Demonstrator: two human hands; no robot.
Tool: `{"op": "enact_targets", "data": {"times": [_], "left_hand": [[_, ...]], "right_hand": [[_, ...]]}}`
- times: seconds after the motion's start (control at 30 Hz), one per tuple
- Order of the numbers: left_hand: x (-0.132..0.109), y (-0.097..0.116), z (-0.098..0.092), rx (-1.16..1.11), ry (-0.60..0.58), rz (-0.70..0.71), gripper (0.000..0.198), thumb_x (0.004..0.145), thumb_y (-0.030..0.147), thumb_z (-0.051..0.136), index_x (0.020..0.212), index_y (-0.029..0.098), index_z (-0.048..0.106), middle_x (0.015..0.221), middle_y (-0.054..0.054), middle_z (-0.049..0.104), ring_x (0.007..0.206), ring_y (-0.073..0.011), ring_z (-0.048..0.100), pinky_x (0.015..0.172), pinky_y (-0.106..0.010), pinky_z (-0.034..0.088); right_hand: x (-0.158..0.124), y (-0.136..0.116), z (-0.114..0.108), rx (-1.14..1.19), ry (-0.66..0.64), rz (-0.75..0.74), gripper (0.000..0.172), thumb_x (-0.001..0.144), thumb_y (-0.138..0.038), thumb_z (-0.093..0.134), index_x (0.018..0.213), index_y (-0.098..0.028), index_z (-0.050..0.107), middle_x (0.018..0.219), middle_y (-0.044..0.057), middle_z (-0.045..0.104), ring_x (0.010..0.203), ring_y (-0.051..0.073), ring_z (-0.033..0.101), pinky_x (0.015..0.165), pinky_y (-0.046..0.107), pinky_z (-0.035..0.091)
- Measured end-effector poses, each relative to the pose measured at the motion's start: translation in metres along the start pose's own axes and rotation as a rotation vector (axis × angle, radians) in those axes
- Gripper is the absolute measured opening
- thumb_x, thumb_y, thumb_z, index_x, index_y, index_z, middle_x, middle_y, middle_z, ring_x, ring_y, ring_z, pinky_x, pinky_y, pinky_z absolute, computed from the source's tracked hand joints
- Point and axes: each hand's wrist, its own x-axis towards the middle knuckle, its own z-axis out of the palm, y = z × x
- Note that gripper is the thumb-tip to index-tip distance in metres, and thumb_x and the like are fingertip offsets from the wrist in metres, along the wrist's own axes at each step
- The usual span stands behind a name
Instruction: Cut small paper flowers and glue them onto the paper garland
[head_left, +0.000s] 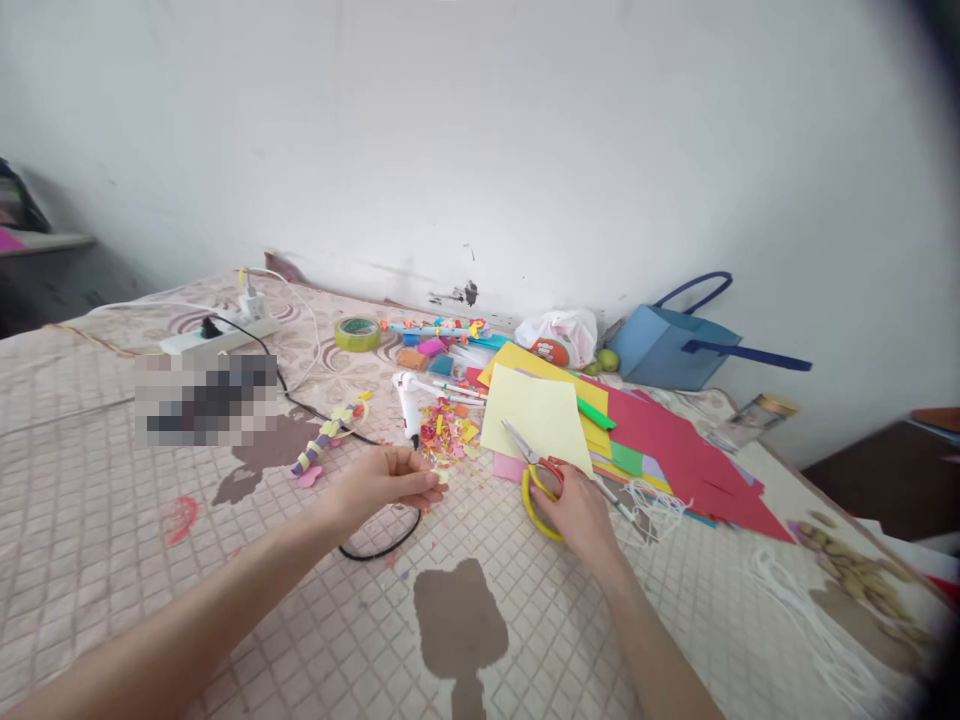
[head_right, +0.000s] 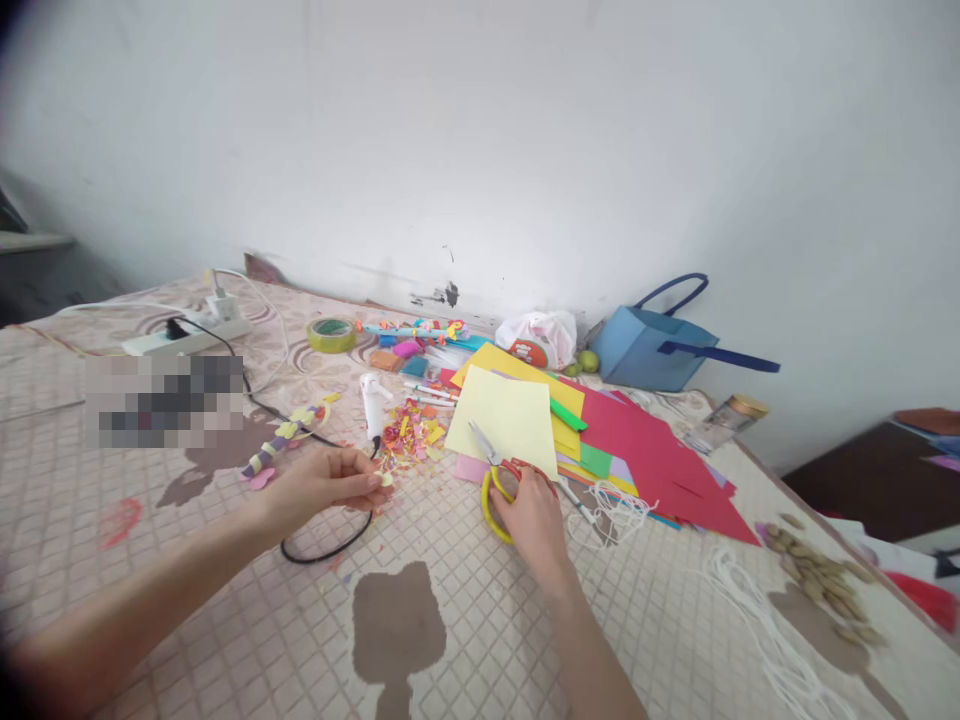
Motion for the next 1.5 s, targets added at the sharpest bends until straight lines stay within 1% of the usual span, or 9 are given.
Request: {"op": "enact_targets", "data": {"times": [0.23,0.3,0.37,0.43,0.63,0.83,1.03,1.23,1.5], "left_hand": [[-0.004,0.007,0.006,-0.018,0.003,-0.034,0.031,0.064,0.038,0.073,0.076,0.012,0.061,0.082,-0.008,0.073,0.075,-0.0166,0.067,0.076,-0.03,0.051],[-0.004,0.007,0.009,-0.005,-0.002,-0.018,0.033,0.063,0.04,0.073,0.076,0.012,0.059,0.082,-0.009,0.072,0.074,-0.0169,0.067,0.074,-0.03,0.051],[-0.004,0.006,0.011,0.041,-0.003,0.014,0.034,0.064,0.042,0.071,0.075,0.013,0.058,0.079,-0.009,0.072,0.072,-0.0171,0.067,0.071,-0.03,0.051],[-0.005,0.005,0.012,0.123,0.003,0.058,0.033,0.068,0.043,0.068,0.076,0.013,0.058,0.075,-0.007,0.071,0.07,-0.0164,0.066,0.067,-0.028,0.05],[-0.008,0.006,0.013,0.289,0.032,0.143,0.024,0.077,0.037,0.058,0.081,0.014,0.059,0.072,-0.004,0.066,0.066,-0.0137,0.061,0.062,-0.025,0.048],[-0.004,0.003,0.01,0.083,0.046,0.07,0.029,0.072,0.036,0.066,0.087,0.013,0.057,0.078,-0.003,0.063,0.073,-0.0133,0.06,0.066,-0.026,0.049],[-0.007,-0.006,0.011,0.006,0.004,0.031,0.028,0.07,0.035,0.068,0.086,0.013,0.058,0.072,0.001,0.06,0.067,-0.0101,0.057,0.063,-0.022,0.046],[-0.011,-0.006,0.016,0.069,0.017,0.078,0.026,0.069,0.036,0.068,0.078,0.013,0.06,0.068,0.001,0.058,0.064,-0.011,0.055,0.06,-0.022,0.045],[-0.013,-0.003,0.014,0.275,0.087,0.19,0.021,0.075,0.035,0.061,0.076,0.014,0.059,0.066,0.0,0.06,0.059,-0.0113,0.054,0.056,-0.022,0.043]], "right_hand": [[-0.004,-0.026,-0.025,0.244,0.112,-0.04,0.023,0.081,-0.035,0.051,0.09,-0.015,0.061,0.093,0.013,0.063,0.094,0.027,0.057,0.083,0.039,0.043],[-0.007,-0.05,-0.033,0.564,-0.021,-0.089,0.025,0.085,-0.035,0.046,0.092,-0.017,0.061,0.092,0.01,0.064,0.083,0.021,0.06,0.072,0.033,0.048],[-0.009,-0.076,-0.037,0.869,-0.332,-0.151,0.03,0.088,-0.039,0.041,0.095,-0.018,0.061,0.09,0.007,0.065,0.07,0.017,0.062,0.058,0.027,0.049],[-0.011,-0.097,-0.037,0.971,-0.444,-0.193,0.025,0.086,-0.036,0.046,0.094,-0.018,0.061,0.089,0.005,0.065,0.066,0.014,0.062,0.054,0.024,0.048],[-0.014,-0.119,-0.025,0.858,-0.288,-0.244,0.016,0.082,-0.02,0.049,0.069,-0.017,0.057,0.063,-0.001,0.056,0.056,0.011,0.053,0.053,0.022,0.042],[-0.019,-0.12,-0.017,0.764,-0.029,-0.294,0.016,0.08,-0.015,0.051,0.065,-0.019,0.05,0.065,-0.001,0.05,0.059,0.012,0.048,0.055,0.023,0.039],[-0.028,-0.116,-0.01,0.647,0.047,-0.411,0.021,0.083,-0.014,0.05,0.064,-0.019,0.046,0.065,-0.001,0.047,0.06,0.012,0.046,0.056,0.024,0.036],[-0.033,-0.115,-0.012,0.681,-0.021,-0.46,0.015,0.086,-0.015,0.049,0.073,-0.019,0.055,0.073,0.002,0.056,0.066,0.014,0.051,0.061,0.025,0.04],[-0.03,-0.116,-0.024,0.937,-0.306,-0.29,0.018,0.087,-0.02,0.046,0.08,-0.017,0.062,0.073,0.002,0.06,0.059,0.011,0.055,0.055,0.022,0.044]]}}
